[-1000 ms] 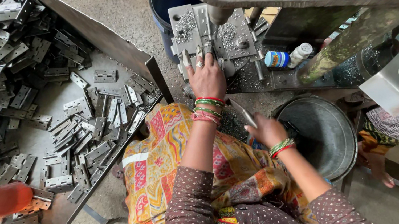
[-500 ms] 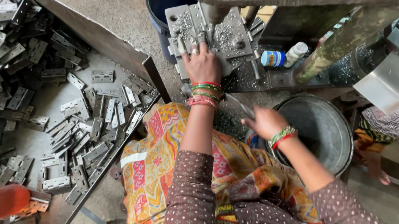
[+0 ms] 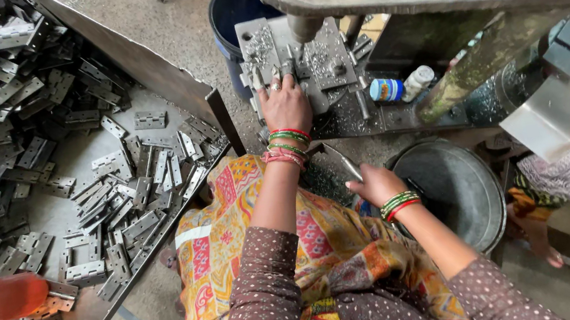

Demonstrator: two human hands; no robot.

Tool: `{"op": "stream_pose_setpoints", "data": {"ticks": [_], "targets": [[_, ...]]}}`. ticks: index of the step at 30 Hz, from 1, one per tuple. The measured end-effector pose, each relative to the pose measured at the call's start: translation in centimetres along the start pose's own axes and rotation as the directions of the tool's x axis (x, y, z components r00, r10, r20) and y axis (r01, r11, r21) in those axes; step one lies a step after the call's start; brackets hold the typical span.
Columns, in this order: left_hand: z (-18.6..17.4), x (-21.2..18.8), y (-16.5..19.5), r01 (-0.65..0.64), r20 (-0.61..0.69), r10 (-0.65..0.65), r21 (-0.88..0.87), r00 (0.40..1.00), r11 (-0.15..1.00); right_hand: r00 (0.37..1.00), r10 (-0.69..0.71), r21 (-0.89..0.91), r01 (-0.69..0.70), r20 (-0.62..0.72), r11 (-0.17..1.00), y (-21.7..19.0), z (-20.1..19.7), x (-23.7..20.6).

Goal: The person repeatedly picks small metal brackets from a bin, places them under a drill press, and operates the machine to drill holes. After each cycle, the person removes the bracket and returns it to the bin, continuing the process with new pieces.

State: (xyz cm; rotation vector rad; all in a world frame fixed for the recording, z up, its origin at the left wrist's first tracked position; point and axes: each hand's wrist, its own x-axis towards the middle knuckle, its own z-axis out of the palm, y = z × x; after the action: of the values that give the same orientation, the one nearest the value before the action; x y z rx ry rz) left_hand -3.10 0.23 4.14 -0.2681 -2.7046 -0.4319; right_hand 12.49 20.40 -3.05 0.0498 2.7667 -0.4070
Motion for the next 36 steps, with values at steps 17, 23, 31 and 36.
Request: {"op": "stream_pose_setpoints", "data": {"ticks": [17, 23, 31, 36], "targets": [[1.0, 2.1, -1.1, -0.039, 0.034, 0.039, 0.011, 0.999, 0.999, 0.999, 0.025, 0.03, -0.024, -0.026, 0.999, -1.2, -1.3, -0.9], [-2.8, -6.3, 2.5, -0.07, 0.096, 0.06, 0.107, 0.994, 0.992, 0.887, -0.092, 0.1, 0.153, -0.453, 0.983, -4.0, -6.7, -2.2], [-5.2, -6.7, 1.4, -0.184, -0.084, 0.167, -0.27, 0.982, 0.945, 0.879, -0.035, 0.149, 0.119, -0.475, 0.982, -3.7, -5.9, -2.5], [-5.7, -4.9, 1.4, -0.073, -0.266, -0.002, -0.272, 0.964, 0.96, 0.874, -0.079, 0.121, 0.156, -0.48, 0.98, -3.3, -5.7, -2.1]]}}
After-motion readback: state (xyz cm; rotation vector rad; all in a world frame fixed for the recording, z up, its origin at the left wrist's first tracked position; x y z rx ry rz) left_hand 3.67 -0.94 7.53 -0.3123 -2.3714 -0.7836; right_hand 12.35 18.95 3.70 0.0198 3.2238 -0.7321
